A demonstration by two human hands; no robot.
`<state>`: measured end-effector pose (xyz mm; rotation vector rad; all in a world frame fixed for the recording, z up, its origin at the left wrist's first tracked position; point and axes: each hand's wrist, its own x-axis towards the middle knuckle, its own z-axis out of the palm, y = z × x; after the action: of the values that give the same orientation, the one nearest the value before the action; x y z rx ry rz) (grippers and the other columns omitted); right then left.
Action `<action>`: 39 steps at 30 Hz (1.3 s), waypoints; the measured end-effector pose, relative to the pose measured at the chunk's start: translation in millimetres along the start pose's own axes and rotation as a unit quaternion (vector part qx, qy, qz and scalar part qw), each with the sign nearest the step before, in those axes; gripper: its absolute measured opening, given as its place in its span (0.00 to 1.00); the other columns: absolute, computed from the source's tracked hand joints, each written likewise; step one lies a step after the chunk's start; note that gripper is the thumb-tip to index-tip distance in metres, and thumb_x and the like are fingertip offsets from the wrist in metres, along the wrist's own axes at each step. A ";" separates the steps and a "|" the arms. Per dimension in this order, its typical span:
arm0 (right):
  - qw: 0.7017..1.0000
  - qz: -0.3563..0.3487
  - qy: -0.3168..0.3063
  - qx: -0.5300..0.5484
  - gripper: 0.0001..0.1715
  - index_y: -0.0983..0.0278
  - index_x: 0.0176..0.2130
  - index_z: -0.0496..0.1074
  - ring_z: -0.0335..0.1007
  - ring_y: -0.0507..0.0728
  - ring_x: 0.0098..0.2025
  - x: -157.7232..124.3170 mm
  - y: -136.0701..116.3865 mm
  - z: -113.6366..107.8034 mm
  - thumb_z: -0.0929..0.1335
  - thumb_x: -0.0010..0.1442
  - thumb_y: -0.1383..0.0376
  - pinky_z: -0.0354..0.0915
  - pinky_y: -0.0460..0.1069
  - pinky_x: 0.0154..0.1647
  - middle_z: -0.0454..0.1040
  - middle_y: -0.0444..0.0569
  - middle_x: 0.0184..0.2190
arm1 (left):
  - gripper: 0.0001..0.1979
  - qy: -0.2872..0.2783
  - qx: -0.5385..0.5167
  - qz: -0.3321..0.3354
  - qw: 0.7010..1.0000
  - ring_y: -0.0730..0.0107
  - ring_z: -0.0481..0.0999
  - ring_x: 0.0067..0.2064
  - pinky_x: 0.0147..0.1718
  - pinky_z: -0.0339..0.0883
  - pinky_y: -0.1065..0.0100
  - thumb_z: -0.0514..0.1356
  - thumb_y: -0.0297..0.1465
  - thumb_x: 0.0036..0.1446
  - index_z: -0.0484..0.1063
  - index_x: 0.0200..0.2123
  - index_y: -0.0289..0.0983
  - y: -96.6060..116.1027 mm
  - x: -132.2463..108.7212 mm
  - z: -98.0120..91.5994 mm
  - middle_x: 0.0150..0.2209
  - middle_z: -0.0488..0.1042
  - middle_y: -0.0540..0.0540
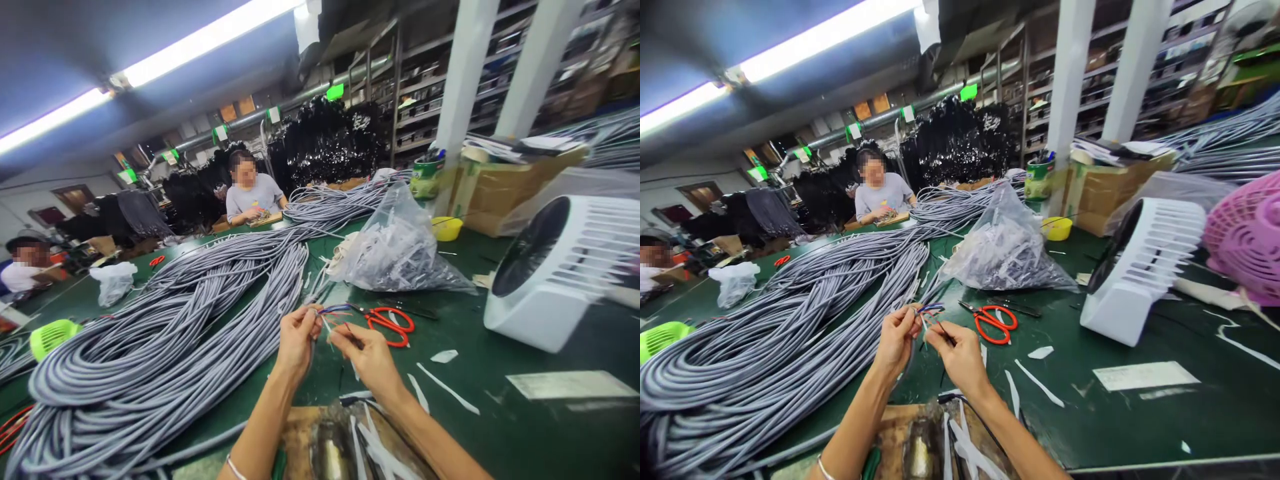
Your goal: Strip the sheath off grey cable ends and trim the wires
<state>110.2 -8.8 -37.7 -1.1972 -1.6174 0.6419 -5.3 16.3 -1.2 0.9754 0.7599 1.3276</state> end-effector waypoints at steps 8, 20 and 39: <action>0.981 0.003 -0.073 -0.179 0.09 0.62 0.34 0.74 0.72 0.57 0.36 -19.5 27.1 -30.5 0.67 0.49 0.65 0.66 0.49 0.38 0.76 0.49 0.33 | 0.22 -0.058 -0.020 -0.061 0.996 0.81 0.59 0.20 0.20 0.49 0.75 0.72 0.37 0.34 0.74 0.32 0.29 8.9 2.5 -10.3 0.20 0.66 0.51; 0.946 0.061 -0.016 -0.319 0.07 0.63 0.20 0.69 0.69 0.57 0.21 31.4 48.8 -63.8 0.65 0.41 0.74 0.60 0.47 0.21 0.72 0.49 0.18 | 0.25 -0.134 0.071 0.025 0.988 0.80 0.61 0.24 0.24 0.54 0.73 0.66 0.42 0.44 0.73 0.43 0.32 10.0 1.3 -25.0 0.25 0.68 0.50; 0.983 0.003 0.119 0.141 0.20 0.62 0.23 0.65 0.65 0.52 0.22 11.1 5.5 -49.8 0.70 0.44 0.49 0.66 0.45 0.24 0.68 0.44 0.21 | 0.21 -0.092 0.213 0.192 0.954 0.74 0.66 0.27 0.24 0.59 0.73 0.60 0.43 0.51 0.66 0.44 0.37 15.0 -8.6 -17.8 0.28 0.64 0.50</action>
<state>157.7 -3.2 -19.2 -1.0283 -1.2773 0.6790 -28.7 10.0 4.1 1.6349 0.7507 1.4023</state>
